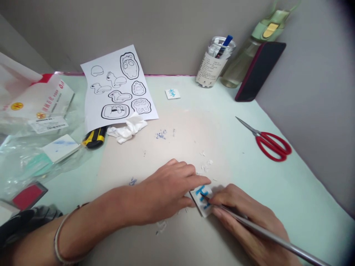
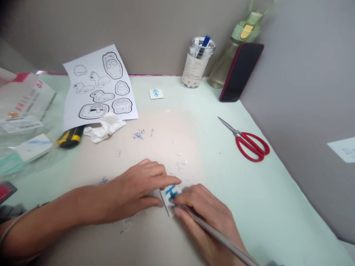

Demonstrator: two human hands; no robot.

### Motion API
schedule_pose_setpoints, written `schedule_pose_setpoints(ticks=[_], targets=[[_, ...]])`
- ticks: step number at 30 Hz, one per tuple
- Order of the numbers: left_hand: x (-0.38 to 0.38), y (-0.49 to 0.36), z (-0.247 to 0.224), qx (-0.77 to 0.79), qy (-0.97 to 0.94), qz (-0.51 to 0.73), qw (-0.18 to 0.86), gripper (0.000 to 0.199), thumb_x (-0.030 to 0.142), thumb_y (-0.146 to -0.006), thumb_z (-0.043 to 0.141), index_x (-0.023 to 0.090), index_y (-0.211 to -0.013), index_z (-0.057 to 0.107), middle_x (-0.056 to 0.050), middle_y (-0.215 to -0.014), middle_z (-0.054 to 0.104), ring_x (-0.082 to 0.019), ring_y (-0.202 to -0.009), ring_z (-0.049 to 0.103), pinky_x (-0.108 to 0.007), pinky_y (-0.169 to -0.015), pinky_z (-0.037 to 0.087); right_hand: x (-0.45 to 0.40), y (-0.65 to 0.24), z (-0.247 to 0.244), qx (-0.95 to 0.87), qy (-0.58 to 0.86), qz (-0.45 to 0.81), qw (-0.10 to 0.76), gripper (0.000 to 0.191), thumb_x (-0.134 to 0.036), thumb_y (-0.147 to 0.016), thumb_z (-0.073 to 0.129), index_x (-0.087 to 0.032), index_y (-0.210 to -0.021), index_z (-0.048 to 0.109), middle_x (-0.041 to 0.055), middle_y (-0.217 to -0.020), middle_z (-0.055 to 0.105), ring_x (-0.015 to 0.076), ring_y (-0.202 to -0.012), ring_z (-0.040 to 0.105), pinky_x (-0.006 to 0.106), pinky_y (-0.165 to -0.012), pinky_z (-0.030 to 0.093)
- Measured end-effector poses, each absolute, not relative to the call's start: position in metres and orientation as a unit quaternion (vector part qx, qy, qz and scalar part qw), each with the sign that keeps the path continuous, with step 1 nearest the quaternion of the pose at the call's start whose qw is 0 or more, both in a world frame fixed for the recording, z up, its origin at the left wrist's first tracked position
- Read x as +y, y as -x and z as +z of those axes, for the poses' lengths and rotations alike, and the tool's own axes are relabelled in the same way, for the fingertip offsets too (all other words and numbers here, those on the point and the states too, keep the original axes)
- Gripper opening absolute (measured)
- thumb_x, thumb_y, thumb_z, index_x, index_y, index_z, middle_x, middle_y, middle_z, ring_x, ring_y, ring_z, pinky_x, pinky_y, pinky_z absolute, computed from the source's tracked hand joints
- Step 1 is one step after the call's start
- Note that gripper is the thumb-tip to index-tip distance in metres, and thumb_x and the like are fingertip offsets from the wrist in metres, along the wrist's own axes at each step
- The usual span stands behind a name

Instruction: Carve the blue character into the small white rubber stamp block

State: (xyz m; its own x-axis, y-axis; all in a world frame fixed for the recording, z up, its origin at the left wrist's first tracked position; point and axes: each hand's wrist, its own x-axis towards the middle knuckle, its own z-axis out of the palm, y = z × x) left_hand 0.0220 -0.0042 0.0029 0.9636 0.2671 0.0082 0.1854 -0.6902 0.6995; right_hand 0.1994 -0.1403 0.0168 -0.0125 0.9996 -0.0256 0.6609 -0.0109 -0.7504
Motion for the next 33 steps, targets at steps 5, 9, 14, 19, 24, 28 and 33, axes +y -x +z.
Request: schedule_pose_setpoints(ticks=[5,9,14,19,24,28,33], targets=[[-0.005,-0.023,0.000,0.122,-0.919,0.064,0.370,0.023,0.026,-0.092,0.058,0.022,-0.114,0.057,-0.003,-0.095,0.059,-0.020,-0.092,0.053,-0.031,-0.084,0.037,-0.138,-0.207,0.024,-0.660,0.608,0.362,0.254,0.015,-0.019,-0.092,0.051,-0.027,-0.100,0.062,0.0024,-0.094,0.066,0.0165,-0.084,0.064,0.025,-0.072,0.053],[-0.003,-0.022,0.002,0.113,-0.920,0.060,0.371,0.024,0.023,-0.092,0.057,0.022,-0.116,0.055,-0.003,-0.098,0.060,-0.020,-0.092,0.052,-0.032,-0.085,0.038,-0.135,-0.213,0.034,-0.639,0.582,0.438,0.249,0.023,-0.023,-0.095,0.044,-0.032,-0.105,0.063,0.0015,-0.099,0.066,0.0168,-0.086,0.065,0.026,-0.076,0.053],[-0.002,-0.020,0.004,0.115,-0.913,0.062,0.387,0.025,0.020,-0.091,0.059,0.021,-0.116,0.056,-0.003,-0.099,0.060,-0.020,-0.094,0.053,-0.033,-0.087,0.039,-0.137,-0.223,0.039,-0.593,0.602,0.478,0.239,0.029,-0.032,-0.097,0.041,-0.037,-0.114,0.064,0.0016,-0.109,0.068,0.0195,-0.097,0.065,0.029,-0.081,0.053],[-0.001,-0.019,0.003,0.127,-0.903,0.081,0.402,0.032,0.027,-0.084,0.070,0.019,-0.112,0.058,-0.005,-0.107,0.057,-0.020,-0.099,0.052,-0.032,-0.088,0.041,-0.131,-0.225,0.041,-0.534,0.614,0.549,0.190,0.023,-0.045,-0.088,0.057,-0.030,-0.101,0.069,0.0010,-0.090,0.068,0.0195,-0.082,0.063,0.027,-0.067,0.052],[0.002,-0.018,0.007,0.110,-0.904,0.064,0.408,0.034,0.022,-0.082,0.071,0.017,-0.112,0.058,-0.006,-0.107,0.058,-0.020,-0.100,0.052,-0.033,-0.090,0.041,-0.125,-0.220,0.042,-0.559,0.635,0.524,0.100,0.017,-0.040,-0.092,0.053,-0.026,-0.090,0.062,-0.0019,-0.083,0.063,0.0150,-0.076,0.057,0.024,-0.065,0.047],[0.003,-0.016,0.009,0.107,-0.901,0.062,0.415,0.035,0.016,-0.083,0.066,0.018,-0.117,0.056,-0.005,-0.110,0.058,-0.020,-0.102,0.052,-0.033,-0.093,0.041,-0.132,-0.216,0.040,-0.646,0.627,0.428,0.080,0.018,-0.028,-0.097,0.042,-0.031,-0.107,0.057,-0.0032,-0.096,0.066,0.0137,-0.081,0.062,0.024,-0.070,0.050],[0.003,-0.016,0.005,0.103,-0.901,0.072,0.415,0.033,0.014,-0.084,0.065,0.017,-0.116,0.056,-0.005,-0.109,0.058,-0.020,-0.103,0.051,-0.032,-0.093,0.041,-0.145,-0.215,0.028,-0.756,0.618,0.207,0.052,0.024,-0.017,-0.094,0.039,-0.027,-0.109,0.055,0.0040,-0.098,0.065,0.0171,-0.067,0.063,0.029,-0.057,0.050]])
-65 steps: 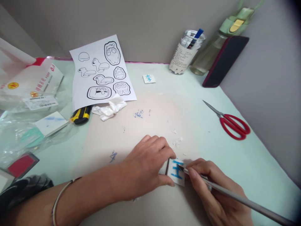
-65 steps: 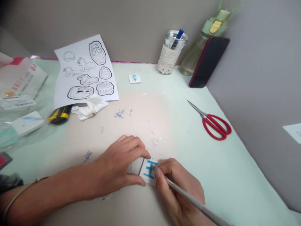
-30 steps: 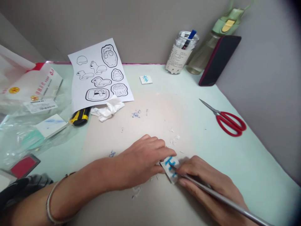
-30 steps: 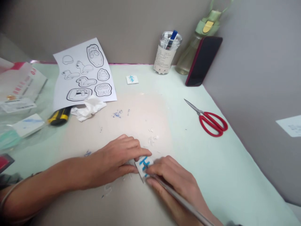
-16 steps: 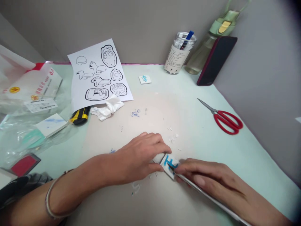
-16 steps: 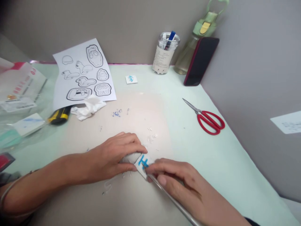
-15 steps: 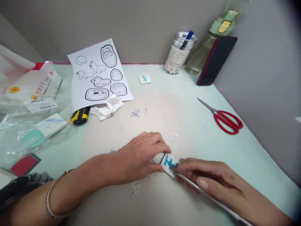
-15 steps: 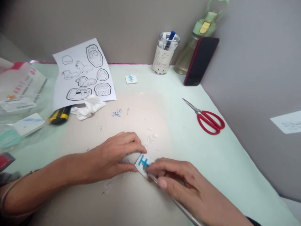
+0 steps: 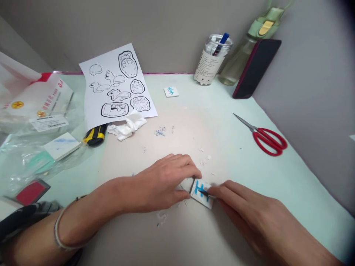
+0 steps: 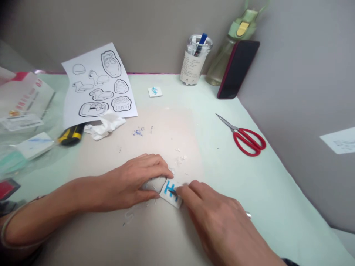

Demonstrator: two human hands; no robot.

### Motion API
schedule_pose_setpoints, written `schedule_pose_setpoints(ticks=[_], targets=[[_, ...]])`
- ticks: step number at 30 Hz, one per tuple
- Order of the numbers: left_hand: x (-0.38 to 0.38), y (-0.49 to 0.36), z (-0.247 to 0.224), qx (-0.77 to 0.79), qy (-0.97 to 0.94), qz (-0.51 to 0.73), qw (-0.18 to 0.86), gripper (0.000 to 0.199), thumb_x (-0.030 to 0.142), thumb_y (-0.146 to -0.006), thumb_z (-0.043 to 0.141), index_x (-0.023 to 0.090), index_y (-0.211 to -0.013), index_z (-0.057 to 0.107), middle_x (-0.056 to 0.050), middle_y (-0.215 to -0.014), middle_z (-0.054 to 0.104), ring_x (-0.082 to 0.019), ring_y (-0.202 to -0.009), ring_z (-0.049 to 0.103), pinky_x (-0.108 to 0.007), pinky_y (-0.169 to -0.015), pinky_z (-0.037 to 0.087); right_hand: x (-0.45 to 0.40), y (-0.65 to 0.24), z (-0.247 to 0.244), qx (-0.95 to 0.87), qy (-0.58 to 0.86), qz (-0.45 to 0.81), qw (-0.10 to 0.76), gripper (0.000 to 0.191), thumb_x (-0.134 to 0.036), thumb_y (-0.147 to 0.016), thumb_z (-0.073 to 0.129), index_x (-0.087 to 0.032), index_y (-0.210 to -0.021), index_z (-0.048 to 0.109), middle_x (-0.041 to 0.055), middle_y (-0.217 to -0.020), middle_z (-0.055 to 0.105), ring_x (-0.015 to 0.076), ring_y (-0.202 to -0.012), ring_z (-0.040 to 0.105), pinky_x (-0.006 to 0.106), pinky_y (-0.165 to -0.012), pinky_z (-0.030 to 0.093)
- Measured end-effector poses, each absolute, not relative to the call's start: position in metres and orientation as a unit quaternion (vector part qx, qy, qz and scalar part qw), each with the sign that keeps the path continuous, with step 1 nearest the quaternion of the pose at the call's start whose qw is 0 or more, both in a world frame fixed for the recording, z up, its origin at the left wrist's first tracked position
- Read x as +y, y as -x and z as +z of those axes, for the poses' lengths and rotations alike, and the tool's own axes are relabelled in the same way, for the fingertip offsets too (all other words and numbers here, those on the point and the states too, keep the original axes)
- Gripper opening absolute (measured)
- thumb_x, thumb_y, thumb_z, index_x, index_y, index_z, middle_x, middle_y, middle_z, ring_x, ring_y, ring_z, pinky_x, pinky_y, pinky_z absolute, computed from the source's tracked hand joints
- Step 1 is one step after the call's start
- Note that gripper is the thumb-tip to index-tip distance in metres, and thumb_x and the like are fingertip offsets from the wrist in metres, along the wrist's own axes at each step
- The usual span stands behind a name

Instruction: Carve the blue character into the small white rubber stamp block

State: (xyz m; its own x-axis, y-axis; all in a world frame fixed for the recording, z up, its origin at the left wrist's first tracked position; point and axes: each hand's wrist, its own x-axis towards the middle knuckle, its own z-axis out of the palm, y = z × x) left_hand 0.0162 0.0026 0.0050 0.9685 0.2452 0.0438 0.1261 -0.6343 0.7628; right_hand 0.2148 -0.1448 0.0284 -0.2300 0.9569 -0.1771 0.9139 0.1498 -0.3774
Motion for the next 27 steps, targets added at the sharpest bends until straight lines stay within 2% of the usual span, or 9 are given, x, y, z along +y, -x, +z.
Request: schedule_pose_setpoints(ticks=[3,9,14,17,27], targets=[[0.001,-0.017,0.002,0.112,-0.900,0.080,0.413,0.032,0.012,-0.084,0.065,0.017,-0.115,0.056,-0.005,-0.109,0.058,-0.019,-0.104,0.051,-0.031,-0.093,0.040,-0.147,-0.213,0.023,-0.764,0.626,0.147,0.045,0.022,-0.020,-0.095,0.040,-0.025,-0.108,0.056,0.0048,-0.095,0.065,0.0176,-0.068,0.064,0.028,-0.055,0.050],[0.002,-0.014,0.010,0.114,-0.895,0.050,0.429,0.039,0.017,-0.081,0.072,0.017,-0.117,0.056,-0.005,-0.112,0.056,-0.019,-0.106,0.050,-0.031,-0.095,0.039,-0.151,-0.209,0.017,-0.763,0.631,0.117,0.076,0.024,-0.016,-0.095,0.041,-0.026,-0.110,0.057,0.0030,-0.090,0.063,0.0145,-0.062,0.061,0.025,-0.051,0.046],[-0.001,-0.021,0.005,0.133,-0.891,0.081,0.425,0.016,0.014,-0.093,0.054,0.015,-0.108,0.059,-0.005,-0.104,0.059,-0.018,-0.101,0.052,-0.032,-0.091,0.039,-0.152,-0.209,0.016,-0.763,0.629,0.117,0.092,0.024,-0.016,-0.095,0.041,-0.026,-0.111,0.057,0.0029,-0.089,0.062,0.0130,-0.061,0.061,0.023,-0.051,0.044],[-0.006,-0.027,-0.004,0.160,-0.894,0.112,0.403,0.008,0.016,-0.092,0.056,0.015,-0.099,0.059,-0.003,-0.097,0.059,-0.018,-0.092,0.052,-0.033,-0.084,0.038,-0.153,-0.209,0.017,-0.768,0.624,0.116,0.081,0.025,-0.015,-0.095,0.041,-0.026,-0.110,0.057,0.0027,-0.087,0.061,0.0126,-0.059,0.060,0.022,-0.050,0.043],[-0.009,-0.027,-0.008,0.176,-0.894,0.122,0.393,0.005,0.016,-0.090,0.059,0.018,-0.095,0.057,-0.001,-0.094,0.058,-0.017,-0.087,0.051,-0.032,-0.080,0.037,-0.146,-0.206,0.016,-0.785,0.607,0.086,0.089,0.027,-0.013,-0.093,0.040,-0.024,-0.110,0.058,0.0023,-0.082,0.061,0.0107,-0.051,0.056,0.021,-0.045,0.038]])
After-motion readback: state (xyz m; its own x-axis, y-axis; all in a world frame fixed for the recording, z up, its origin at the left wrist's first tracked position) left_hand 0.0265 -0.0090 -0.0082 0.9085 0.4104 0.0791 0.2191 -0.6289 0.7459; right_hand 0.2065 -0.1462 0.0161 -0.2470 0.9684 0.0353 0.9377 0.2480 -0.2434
